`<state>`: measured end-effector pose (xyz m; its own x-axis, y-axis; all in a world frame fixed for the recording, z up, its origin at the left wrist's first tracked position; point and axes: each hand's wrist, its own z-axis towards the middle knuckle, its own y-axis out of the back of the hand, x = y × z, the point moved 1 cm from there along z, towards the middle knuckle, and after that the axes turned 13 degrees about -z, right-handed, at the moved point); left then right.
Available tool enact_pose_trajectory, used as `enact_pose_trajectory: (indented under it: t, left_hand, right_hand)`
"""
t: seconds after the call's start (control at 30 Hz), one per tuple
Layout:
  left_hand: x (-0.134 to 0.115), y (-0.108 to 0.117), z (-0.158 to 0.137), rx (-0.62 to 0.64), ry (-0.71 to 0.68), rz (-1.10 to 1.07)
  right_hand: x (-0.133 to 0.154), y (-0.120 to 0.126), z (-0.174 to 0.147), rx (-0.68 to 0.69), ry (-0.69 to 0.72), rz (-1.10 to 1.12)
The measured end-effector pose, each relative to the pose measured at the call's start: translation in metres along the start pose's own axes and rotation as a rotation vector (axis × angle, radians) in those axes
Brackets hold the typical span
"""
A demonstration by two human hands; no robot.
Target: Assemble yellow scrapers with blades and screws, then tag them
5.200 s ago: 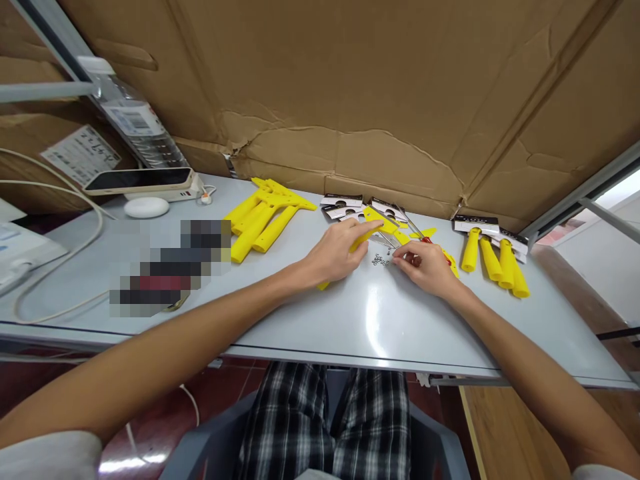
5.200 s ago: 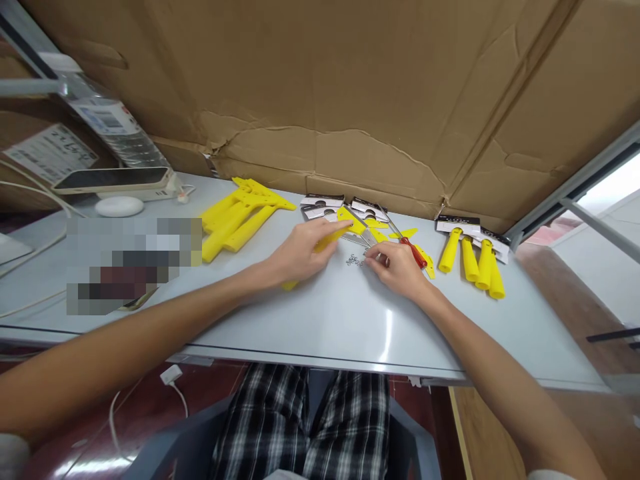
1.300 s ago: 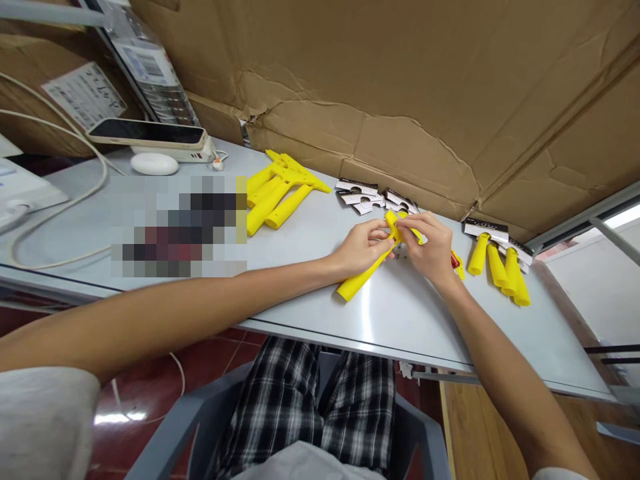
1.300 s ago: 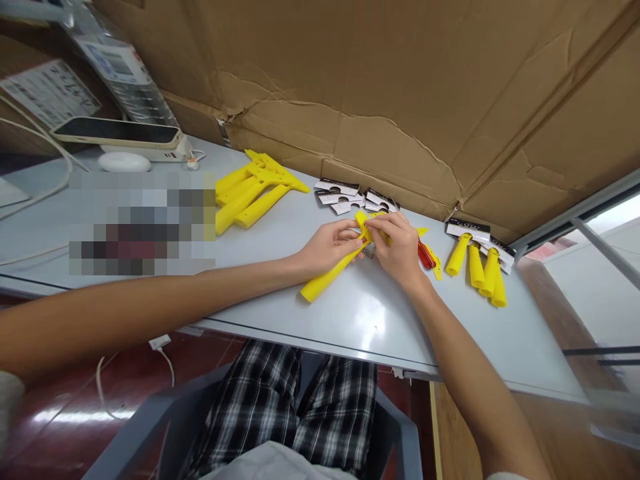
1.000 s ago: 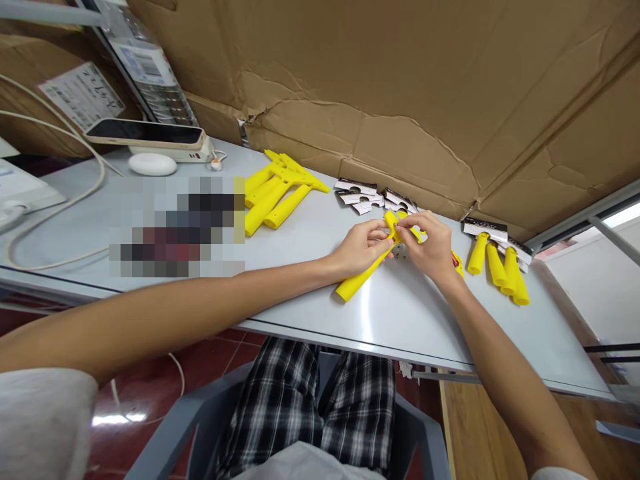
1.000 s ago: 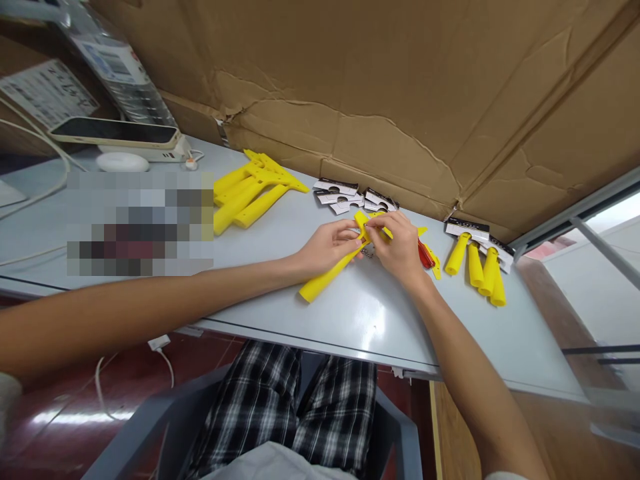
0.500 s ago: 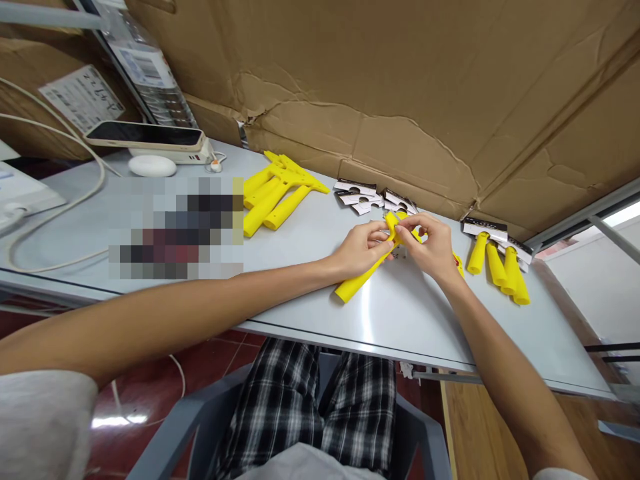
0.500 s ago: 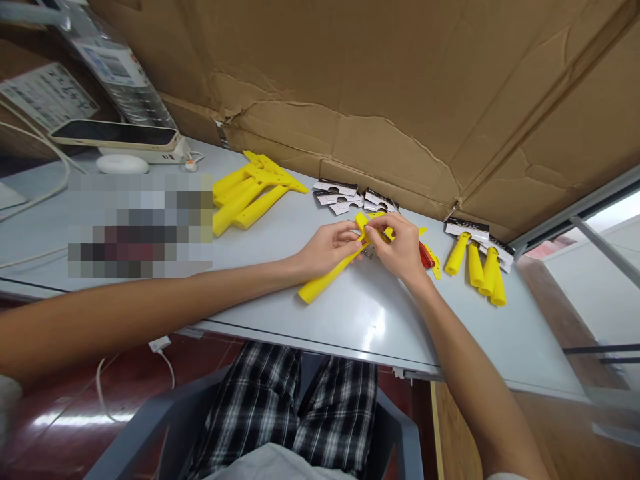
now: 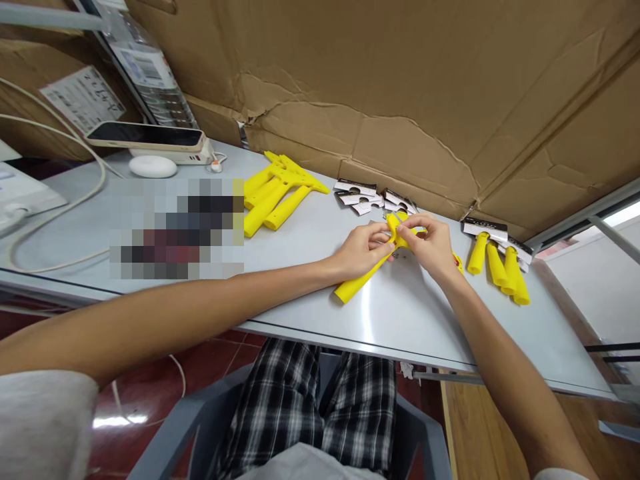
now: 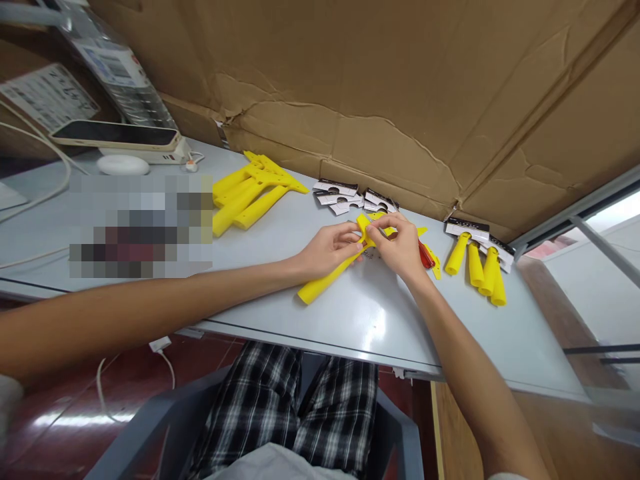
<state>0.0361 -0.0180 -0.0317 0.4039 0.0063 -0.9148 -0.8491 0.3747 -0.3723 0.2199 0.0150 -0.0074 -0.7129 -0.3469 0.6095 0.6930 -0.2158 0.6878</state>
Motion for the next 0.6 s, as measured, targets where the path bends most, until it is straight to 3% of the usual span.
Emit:
enact_pose_trajectory:
  t: [0.2,0.3,0.37,0.47,0.6]
  left_hand:
    - [0.002,0.001,0.001,-0.006,0.012,-0.026]
    - [-0.001,0.001,0.002,-0.028,0.027,-0.043]
    - [-0.004,0.002,0.005,-0.066,0.048,-0.084]
    - [-0.009,0.007,0.011,-0.176,0.098,-0.184]
    - [-0.013,0.012,0.017,-0.326,0.124,-0.279]
  right_hand:
    - [-0.003,-0.005,0.002,0.052,-0.051,0.104]
    - [-0.012,0.003,0.009,-0.014,-0.079,0.091]
    - [-0.023,0.017,0.017,-0.138,-0.079,-0.014]
    - [-0.041,0.049,0.028,-0.267,-0.023,-0.364]
    - [-0.067,0.08,0.034,0.143,-0.117,-0.696]
